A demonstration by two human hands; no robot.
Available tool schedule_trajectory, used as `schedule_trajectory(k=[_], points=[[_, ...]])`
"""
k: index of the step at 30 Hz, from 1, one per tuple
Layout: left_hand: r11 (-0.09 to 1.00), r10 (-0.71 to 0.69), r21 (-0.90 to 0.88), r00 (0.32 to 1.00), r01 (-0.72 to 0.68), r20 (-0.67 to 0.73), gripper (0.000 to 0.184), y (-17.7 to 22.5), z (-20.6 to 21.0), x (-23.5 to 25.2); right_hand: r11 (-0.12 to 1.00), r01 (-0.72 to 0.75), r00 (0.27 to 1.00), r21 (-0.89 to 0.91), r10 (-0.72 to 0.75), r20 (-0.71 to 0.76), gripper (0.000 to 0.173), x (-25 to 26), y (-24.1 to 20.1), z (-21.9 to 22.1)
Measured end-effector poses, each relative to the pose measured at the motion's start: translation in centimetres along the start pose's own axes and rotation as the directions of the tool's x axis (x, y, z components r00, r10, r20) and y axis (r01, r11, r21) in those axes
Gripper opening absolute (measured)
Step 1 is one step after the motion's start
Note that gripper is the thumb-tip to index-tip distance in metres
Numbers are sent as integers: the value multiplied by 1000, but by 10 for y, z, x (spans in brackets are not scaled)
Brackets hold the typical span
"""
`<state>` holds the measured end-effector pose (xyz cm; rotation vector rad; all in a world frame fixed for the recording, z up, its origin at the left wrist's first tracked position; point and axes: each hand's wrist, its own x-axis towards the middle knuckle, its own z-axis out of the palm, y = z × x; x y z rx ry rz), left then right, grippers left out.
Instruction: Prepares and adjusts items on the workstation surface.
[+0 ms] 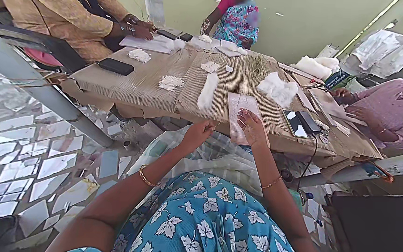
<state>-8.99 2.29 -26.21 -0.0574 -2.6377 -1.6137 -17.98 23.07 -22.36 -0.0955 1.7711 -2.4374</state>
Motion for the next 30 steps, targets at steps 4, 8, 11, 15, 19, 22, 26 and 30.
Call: schedule_trajectory(k=[4, 8, 11, 15, 19, 22, 26, 30], points=[[999, 43, -30, 999, -44, -25, 19, -7, 1, -3, 999, 0, 1000, -47, 0, 9, 12, -6, 2, 3], [999, 37, -27, 999, -37, -8, 20, -10, 7, -6, 998, 0, 1000, -71, 0, -6, 11, -10, 1, 5], [1000, -6, -18, 1000, 6, 18, 21, -7, 11, -7, 1000, 19, 1000, -18, -20, -13, 11, -6, 6, 3], [999, -47, -10, 995, 48, 88, 23, 6, 13, -7, 998, 60, 998, 19, -59, -33, 10, -4, 6, -1], [999, -32, 18, 992, 30, 118, 26, 6, 15, -12, 995, 84, 995, 58, -81, -52, 11, -2, -2, -5], [999, -43, 27, 990, 40, 131, 27, 4, 8, -18, 994, 94, 994, 58, -91, -60, 9, 0, -12, -8], [993, -100, 74, 980, 88, 172, 29, -13, -6, -30, 988, 150, 985, 50, -145, -92, 7, 10, -31, -7], [981, -178, 121, 942, 149, 284, 29, -37, -17, -50, 975, 184, 983, -126, -184, 9, 8, 38, -54, 11]])
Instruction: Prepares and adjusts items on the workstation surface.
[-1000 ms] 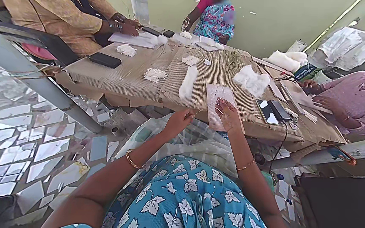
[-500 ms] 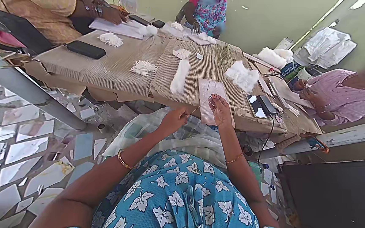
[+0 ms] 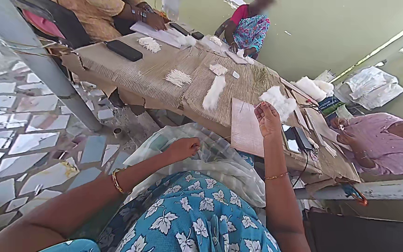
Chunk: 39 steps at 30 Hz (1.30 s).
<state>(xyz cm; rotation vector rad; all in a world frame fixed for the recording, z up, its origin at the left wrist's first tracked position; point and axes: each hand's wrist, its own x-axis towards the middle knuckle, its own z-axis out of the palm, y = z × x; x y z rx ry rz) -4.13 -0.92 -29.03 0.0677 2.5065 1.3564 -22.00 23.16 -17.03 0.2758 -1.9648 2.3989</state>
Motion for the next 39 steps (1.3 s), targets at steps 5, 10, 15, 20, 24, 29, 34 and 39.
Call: schedule_trajectory(k=[5, 10, 15, 20, 24, 29, 34, 39], points=[[998, 61, -23, 997, -60, 46, 30, -9, 0, -7, 811, 165, 928, -562, 66, 367, 17, 51, 10, 86], [989, 139, -49, 989, -137, 48, 29, -11, -6, -7, 297, 492, 810, -818, 190, 555, 29, 80, 31, 207], [984, 178, 11, 978, -180, 108, 28, -8, -13, -16, -37, 596, 777, -802, 281, 564, 24, 89, 68, 295], [982, 180, 30, 974, -186, 138, 27, -8, -22, -18, -212, 631, 759, -746, 367, 538, 24, 97, 98, 326], [980, 196, 12, 970, -199, 141, 25, -7, -25, -22, -120, 606, 774, -786, 315, 549, 25, 104, 88, 319], [978, 195, 33, 966, -204, 172, 27, -10, -31, -23, 85, 520, 824, -850, 214, 525, 29, 103, 46, 270], [962, 213, -162, 975, -222, -66, 30, -20, -46, -24, 228, 445, 837, -866, 239, 493, 29, 97, 29, 180], [817, 3, -486, 846, -310, -534, 22, -35, -58, -15, 475, 268, 857, -838, 280, 433, 24, 71, 40, 101]])
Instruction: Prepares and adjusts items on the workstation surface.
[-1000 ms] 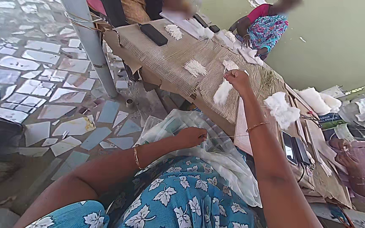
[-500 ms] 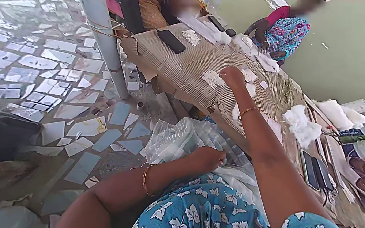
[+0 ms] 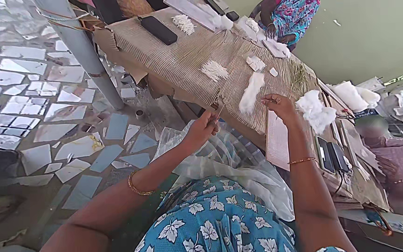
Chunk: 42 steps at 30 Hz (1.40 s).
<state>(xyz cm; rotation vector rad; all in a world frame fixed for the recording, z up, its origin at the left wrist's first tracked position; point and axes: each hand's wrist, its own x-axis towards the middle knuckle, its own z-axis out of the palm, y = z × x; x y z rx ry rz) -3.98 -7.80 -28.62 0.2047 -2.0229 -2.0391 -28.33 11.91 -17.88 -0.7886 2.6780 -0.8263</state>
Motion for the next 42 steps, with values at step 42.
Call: schedule_trajectory(k=[42], points=[[772, 314, 551, 944, -315, 101, 31, -16, 68, 129, 649, -8, 976, 761, 172, -137, 11, -85, 61, 23]])
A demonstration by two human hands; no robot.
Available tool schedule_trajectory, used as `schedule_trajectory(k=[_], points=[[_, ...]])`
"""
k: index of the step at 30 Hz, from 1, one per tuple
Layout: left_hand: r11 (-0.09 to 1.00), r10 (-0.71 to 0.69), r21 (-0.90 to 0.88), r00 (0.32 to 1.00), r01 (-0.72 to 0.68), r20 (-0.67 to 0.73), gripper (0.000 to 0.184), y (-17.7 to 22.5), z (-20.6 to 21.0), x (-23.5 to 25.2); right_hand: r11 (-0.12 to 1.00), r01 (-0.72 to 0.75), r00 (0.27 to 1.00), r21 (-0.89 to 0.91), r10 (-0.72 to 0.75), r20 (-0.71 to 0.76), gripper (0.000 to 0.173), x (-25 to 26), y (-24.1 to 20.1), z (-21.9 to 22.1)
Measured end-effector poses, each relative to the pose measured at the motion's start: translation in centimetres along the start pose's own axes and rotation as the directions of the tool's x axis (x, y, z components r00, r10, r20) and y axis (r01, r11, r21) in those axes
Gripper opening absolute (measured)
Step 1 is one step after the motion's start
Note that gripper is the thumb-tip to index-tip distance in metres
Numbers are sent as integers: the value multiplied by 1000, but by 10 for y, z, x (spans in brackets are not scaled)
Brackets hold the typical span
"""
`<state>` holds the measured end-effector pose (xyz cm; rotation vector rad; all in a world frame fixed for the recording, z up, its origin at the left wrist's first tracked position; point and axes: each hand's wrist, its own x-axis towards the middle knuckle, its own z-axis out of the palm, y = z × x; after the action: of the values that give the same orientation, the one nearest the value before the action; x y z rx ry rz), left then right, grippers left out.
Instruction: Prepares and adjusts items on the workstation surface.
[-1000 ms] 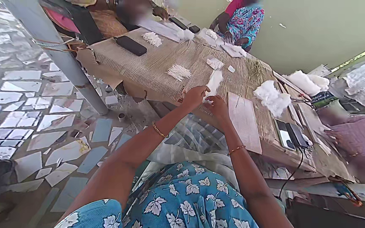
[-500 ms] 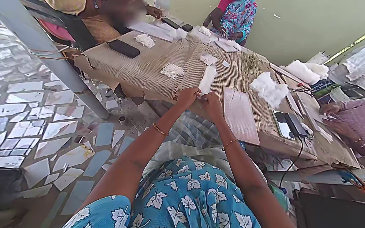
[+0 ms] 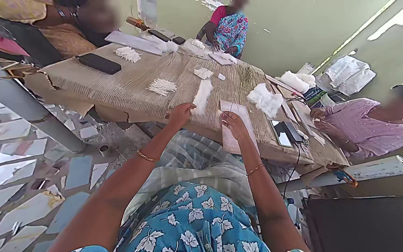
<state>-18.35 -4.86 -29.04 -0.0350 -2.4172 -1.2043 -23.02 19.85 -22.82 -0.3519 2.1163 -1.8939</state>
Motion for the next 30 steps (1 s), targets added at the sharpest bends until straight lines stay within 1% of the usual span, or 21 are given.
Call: schedule_trajectory(k=[2, 4, 5, 6, 8, 11, 13, 14, 16, 19, 21, 25, 30], points=[[992, 116, -45, 986, -122, -117, 32, 4, 4, -4, 995, -37, 999, 93, 40, -28, 8, -9, -8, -22], [975, 155, -132, 971, -181, -181, 35, 22, 16, -11, 991, -50, 997, 126, 56, -48, 7, -18, -12, -41], [964, 148, -194, 974, -181, -173, 36, 36, 24, -13, 990, -50, 997, 130, 57, -49, 7, -21, -15, -49], [956, 114, -256, 986, -144, -125, 35, 53, 31, -17, 991, -49, 998, 126, 55, -41, 7, -25, -16, -56], [935, 22, -353, 999, -13, 23, 35, 85, 47, -24, 994, -46, 999, 103, 47, -7, 7, -33, -15, -63], [878, -43, -463, 982, 126, 185, 33, 118, 74, -16, 1000, -4, 1000, -9, 4, 27, 7, -41, -17, -71], [830, -63, -524, 965, 193, 255, 30, 131, 85, -11, 996, 42, 999, -83, -41, 16, 9, -45, -14, -76], [818, -62, -540, 964, 198, 260, 30, 135, 89, -10, 993, 59, 998, -99, -59, 3, 10, -45, -11, -79], [842, -25, -518, 969, 152, 245, 29, 141, 91, -7, 986, 92, 995, -136, -96, -18, 12, -41, -6, -87], [927, 75, -376, 974, 12, 215, 24, 146, 96, 2, 957, 116, 993, -266, -121, -3, 16, -36, 3, -97], [956, 84, -293, 973, -19, 213, 22, 150, 100, 6, 944, 128, 991, -303, -131, 10, 18, -39, 5, -101], [977, 28, -211, 979, 16, 204, 23, 154, 106, 8, 946, 186, 982, -266, -188, 18, 18, -35, 14, -109], [968, -6, -241, 970, 67, 244, 28, 151, 119, 11, 946, 203, 979, -251, -204, 23, 20, -33, 20, -122]])
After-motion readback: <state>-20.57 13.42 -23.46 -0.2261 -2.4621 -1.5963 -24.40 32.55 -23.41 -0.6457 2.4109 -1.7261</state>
